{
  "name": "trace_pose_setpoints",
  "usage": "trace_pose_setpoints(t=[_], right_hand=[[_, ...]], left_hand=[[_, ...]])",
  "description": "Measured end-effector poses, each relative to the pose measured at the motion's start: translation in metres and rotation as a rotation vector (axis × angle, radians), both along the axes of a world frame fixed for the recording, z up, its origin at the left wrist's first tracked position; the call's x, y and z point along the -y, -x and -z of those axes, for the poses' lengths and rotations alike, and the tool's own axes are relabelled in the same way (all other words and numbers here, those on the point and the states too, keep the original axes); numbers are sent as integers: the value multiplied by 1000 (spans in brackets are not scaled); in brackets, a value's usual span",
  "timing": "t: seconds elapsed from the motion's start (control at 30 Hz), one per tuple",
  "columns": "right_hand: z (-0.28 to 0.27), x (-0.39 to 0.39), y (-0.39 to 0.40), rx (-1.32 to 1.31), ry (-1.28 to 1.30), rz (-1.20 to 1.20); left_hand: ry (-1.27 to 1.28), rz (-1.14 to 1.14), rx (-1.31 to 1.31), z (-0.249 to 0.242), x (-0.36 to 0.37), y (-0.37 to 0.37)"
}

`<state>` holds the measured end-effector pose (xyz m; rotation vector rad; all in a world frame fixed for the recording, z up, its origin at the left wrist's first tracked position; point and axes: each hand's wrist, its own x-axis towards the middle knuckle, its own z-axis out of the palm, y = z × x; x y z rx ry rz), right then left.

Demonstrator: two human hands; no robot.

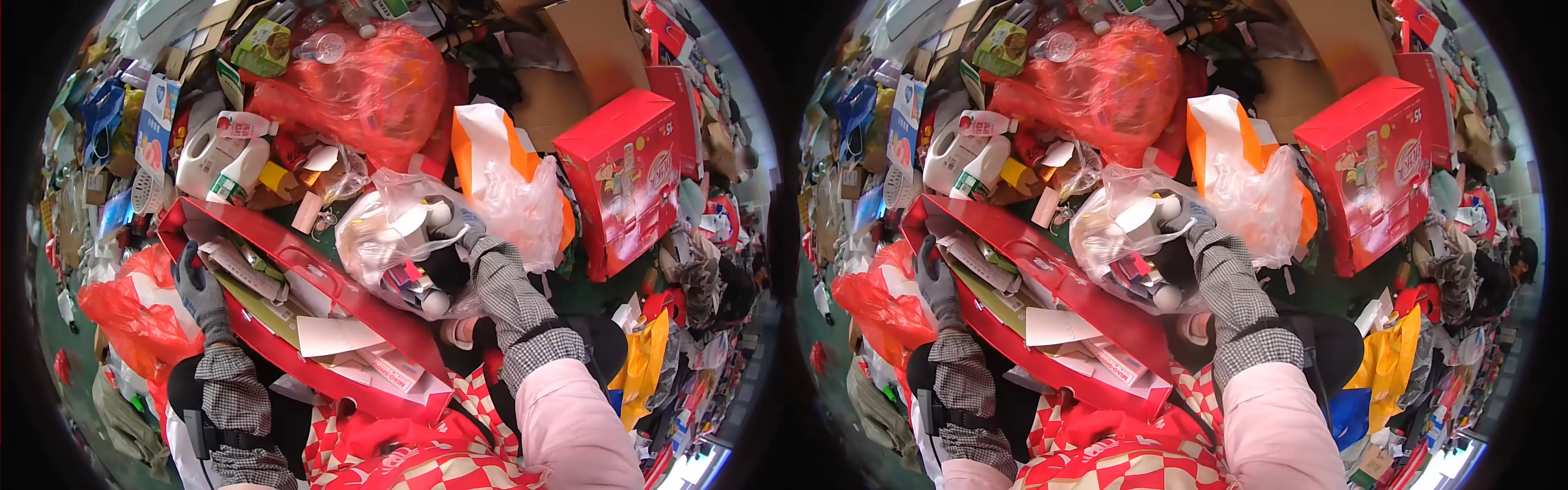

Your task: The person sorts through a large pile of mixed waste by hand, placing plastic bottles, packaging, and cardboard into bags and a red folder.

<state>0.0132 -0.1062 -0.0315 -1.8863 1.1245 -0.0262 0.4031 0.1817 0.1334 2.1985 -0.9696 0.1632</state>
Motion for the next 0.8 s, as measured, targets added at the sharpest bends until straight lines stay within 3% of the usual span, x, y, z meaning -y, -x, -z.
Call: trace_pose_setpoints(t=[0.03, 0.1, 0.23, 0.27, 0.33, 0.47, 0.53, 0.6, 0.7, 0.8], right_hand=[[1, 0, 6, 47, 31, 32], [-66, -16, 11, 191, -196, 170], [-140, -50, 34, 783, -460, 307], [-159, -58, 40, 840, -391, 202], [-197, -77, 51, 883, -525, 311], [-220, -98, 72, 1085, -643, 377], [-239, -108, 75, 1159, -570, 353], [-249, -113, 76, 1171, -518, 362], [-265, -119, 77, 1182, -419, 362], [-280, -126, 77, 1181, -328, 373]], left_hand=[[24, -4, -17, 0, 4, 2], [56, -12, -33, -1, 13, 4], [26, -24, 102, 10, 17, -6], [31, -37, 169, 11, 19, -7], [12, -92, 343, -1, 22, 5], [291, 53, 338, -51, 37, 63], [443, 308, 54, -65, 45, 105], [434, 544, -115, -80, 48, 158], [373, 850, -867, -87, 52, 231], [226, 1069, -1311, -92, 61, 273]])
